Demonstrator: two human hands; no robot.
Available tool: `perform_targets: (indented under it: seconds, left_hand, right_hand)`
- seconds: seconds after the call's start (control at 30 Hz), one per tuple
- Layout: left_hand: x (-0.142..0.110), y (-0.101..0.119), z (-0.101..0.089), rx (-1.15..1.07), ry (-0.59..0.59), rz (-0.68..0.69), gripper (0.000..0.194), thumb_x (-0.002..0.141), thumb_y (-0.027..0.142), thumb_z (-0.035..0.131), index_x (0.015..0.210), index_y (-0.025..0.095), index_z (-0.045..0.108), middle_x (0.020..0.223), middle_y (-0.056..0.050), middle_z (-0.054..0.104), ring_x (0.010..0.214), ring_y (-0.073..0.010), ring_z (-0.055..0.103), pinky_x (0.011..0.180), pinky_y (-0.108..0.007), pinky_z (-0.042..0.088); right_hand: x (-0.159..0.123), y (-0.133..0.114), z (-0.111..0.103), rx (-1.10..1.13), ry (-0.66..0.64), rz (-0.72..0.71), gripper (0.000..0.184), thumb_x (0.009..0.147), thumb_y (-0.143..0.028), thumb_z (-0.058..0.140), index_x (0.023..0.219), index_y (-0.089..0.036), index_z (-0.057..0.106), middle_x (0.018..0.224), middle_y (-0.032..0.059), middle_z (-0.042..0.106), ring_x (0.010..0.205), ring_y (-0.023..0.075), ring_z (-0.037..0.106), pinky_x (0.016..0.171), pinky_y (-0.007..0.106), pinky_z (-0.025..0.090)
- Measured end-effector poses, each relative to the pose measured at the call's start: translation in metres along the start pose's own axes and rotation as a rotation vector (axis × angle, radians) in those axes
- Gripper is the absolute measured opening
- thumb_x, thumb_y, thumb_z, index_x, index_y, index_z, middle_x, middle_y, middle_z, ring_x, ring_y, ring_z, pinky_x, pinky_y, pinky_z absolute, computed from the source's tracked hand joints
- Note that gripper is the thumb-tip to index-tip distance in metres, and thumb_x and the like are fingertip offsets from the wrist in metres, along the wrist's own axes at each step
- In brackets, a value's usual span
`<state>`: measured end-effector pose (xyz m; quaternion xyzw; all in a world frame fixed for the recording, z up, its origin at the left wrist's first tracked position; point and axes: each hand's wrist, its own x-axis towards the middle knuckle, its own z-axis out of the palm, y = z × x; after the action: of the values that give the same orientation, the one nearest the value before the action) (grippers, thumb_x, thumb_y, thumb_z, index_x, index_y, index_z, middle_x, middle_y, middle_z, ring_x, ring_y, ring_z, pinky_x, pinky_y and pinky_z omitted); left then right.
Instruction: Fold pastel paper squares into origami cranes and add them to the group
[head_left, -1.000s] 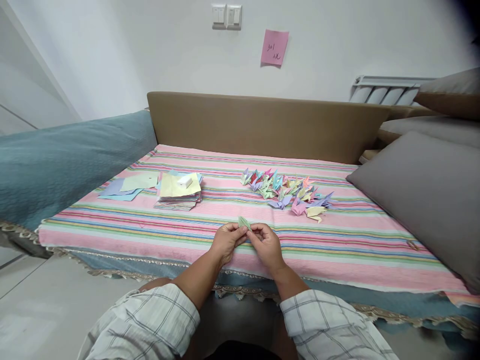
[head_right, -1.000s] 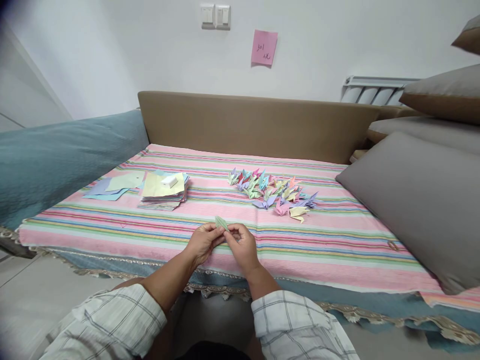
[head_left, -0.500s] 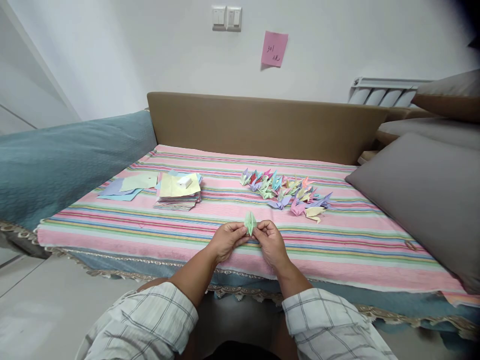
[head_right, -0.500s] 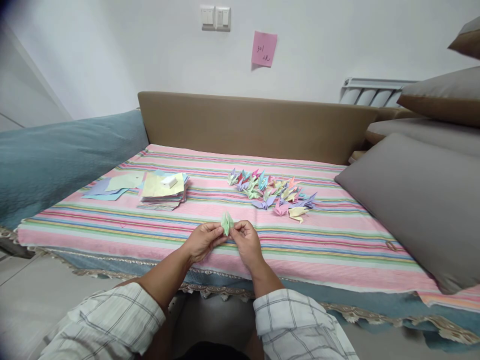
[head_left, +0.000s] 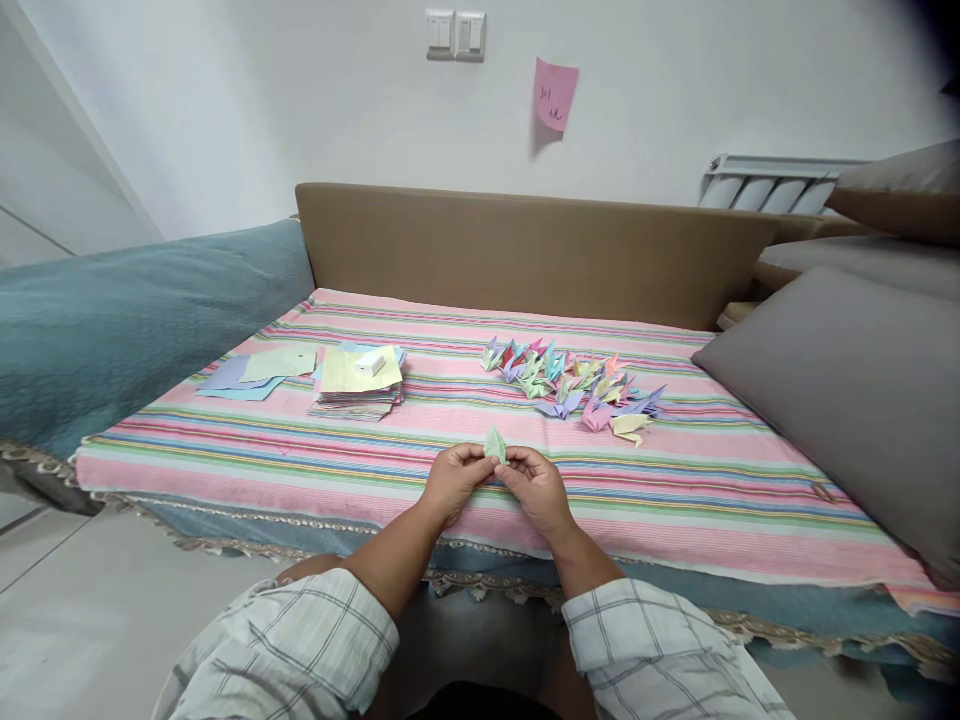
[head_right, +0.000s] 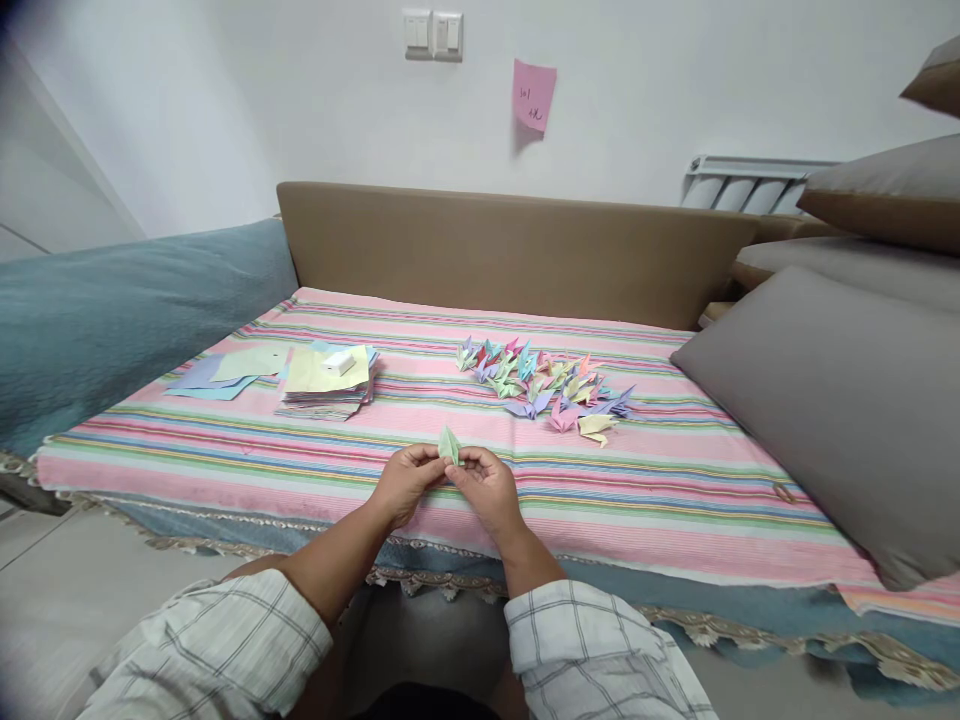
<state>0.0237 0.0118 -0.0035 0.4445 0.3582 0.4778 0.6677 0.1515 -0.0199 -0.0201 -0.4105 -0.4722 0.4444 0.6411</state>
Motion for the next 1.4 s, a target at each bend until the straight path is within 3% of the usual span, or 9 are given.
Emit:
perform_targets:
  seconds: [0.17,0.3,0.4,0.6,0.8,0.97,1.13,1.23,1.4]
  left_hand:
    - [-0.001,0.001,-0.001,0.106,-0.041,0.060,0.028,0.055,0.035,0.078,0.074,0.015,0.071,0.069,0.000,0.068,0.063,-0.0123,0.059,0.064,-0.022,0.047]
    - [-0.001,0.003,0.000,0.112,-0.075,0.066,0.030,0.056,0.035,0.078,0.076,0.015,0.069,0.071,-0.001,0.068,0.066,-0.0124,0.060,0.067,-0.022,0.047]
    - [-0.002,0.003,0.001,0.041,-0.064,0.081,0.034,0.054,0.031,0.080,0.079,0.015,0.064,0.071,0.001,0.066,0.066,-0.0115,0.060,0.068,-0.024,0.048]
    - [-0.001,0.008,-0.001,-0.014,-0.080,0.003,0.050,0.051,0.027,0.082,0.095,0.016,0.060,0.061,0.005,0.060,0.057,-0.0101,0.059,0.062,-0.024,0.047]
    - [-0.003,0.013,0.001,0.001,-0.181,-0.008,0.035,0.052,0.030,0.081,0.077,0.013,0.065,0.073,-0.001,0.066,0.066,-0.0124,0.061,0.069,-0.025,0.049]
    - [-0.006,0.010,0.004,-0.030,-0.125,-0.026,0.035,0.051,0.031,0.082,0.069,0.014,0.056,0.060,0.002,0.063,0.057,-0.0113,0.061,0.064,-0.026,0.050]
    - [-0.005,0.007,0.001,-0.035,-0.112,-0.047,0.038,0.052,0.031,0.082,0.073,0.014,0.056,0.061,0.004,0.059,0.053,-0.0064,0.057,0.051,-0.016,0.047]
    - [-0.004,0.006,-0.001,-0.052,-0.150,-0.107,0.039,0.054,0.030,0.082,0.080,0.014,0.059,0.065,0.003,0.059,0.052,-0.0046,0.055,0.049,-0.014,0.046]
    - [-0.004,0.008,-0.003,-0.146,-0.132,-0.261,0.035,0.051,0.031,0.084,0.070,0.012,0.061,0.056,0.002,0.057,0.048,-0.0044,0.054,0.049,-0.014,0.048]
  right_hand:
    - [0.001,0.000,0.001,-0.012,0.021,-0.014,0.022,0.068,-0.038,0.069,0.078,-0.021,0.060,0.072,-0.0004,0.063,0.067,0.0138,0.059,0.068,0.029,0.052]
    - [0.002,0.001,-0.001,0.065,0.074,-0.002,0.032,0.065,-0.037,0.072,0.088,-0.022,0.056,0.076,-0.0014,0.060,0.071,0.0133,0.059,0.067,0.028,0.053]
    - [0.003,0.002,-0.002,0.079,0.022,0.033,0.037,0.066,-0.036,0.072,0.097,-0.021,0.058,0.082,0.0011,0.062,0.076,0.0141,0.060,0.071,0.029,0.052]
    - [0.002,0.005,-0.004,0.151,-0.031,0.089,0.028,0.067,-0.039,0.071,0.086,-0.022,0.060,0.077,-0.0007,0.062,0.067,0.0120,0.058,0.067,0.028,0.052]
    - [0.001,0.005,-0.004,0.234,-0.035,0.148,0.029,0.064,-0.037,0.074,0.084,-0.022,0.058,0.069,-0.0035,0.059,0.057,0.0095,0.055,0.059,0.025,0.050]
    - [0.001,0.005,-0.001,0.244,0.009,0.156,0.029,0.062,-0.037,0.075,0.080,-0.021,0.059,0.070,-0.0029,0.061,0.056,0.0097,0.056,0.058,0.025,0.051]
    - [0.002,0.009,-0.003,0.204,0.027,0.149,0.025,0.064,-0.037,0.074,0.078,-0.020,0.061,0.071,-0.0030,0.061,0.056,0.0085,0.054,0.055,0.022,0.048]
    - [0.003,0.013,-0.006,0.134,0.046,0.124,0.023,0.064,-0.036,0.074,0.077,-0.020,0.063,0.067,-0.0039,0.060,0.054,0.0072,0.051,0.051,0.020,0.044]
    - [0.002,0.011,-0.007,0.147,-0.014,0.095,0.022,0.068,-0.039,0.071,0.079,-0.020,0.064,0.063,-0.0038,0.058,0.055,0.0080,0.049,0.055,0.021,0.043]
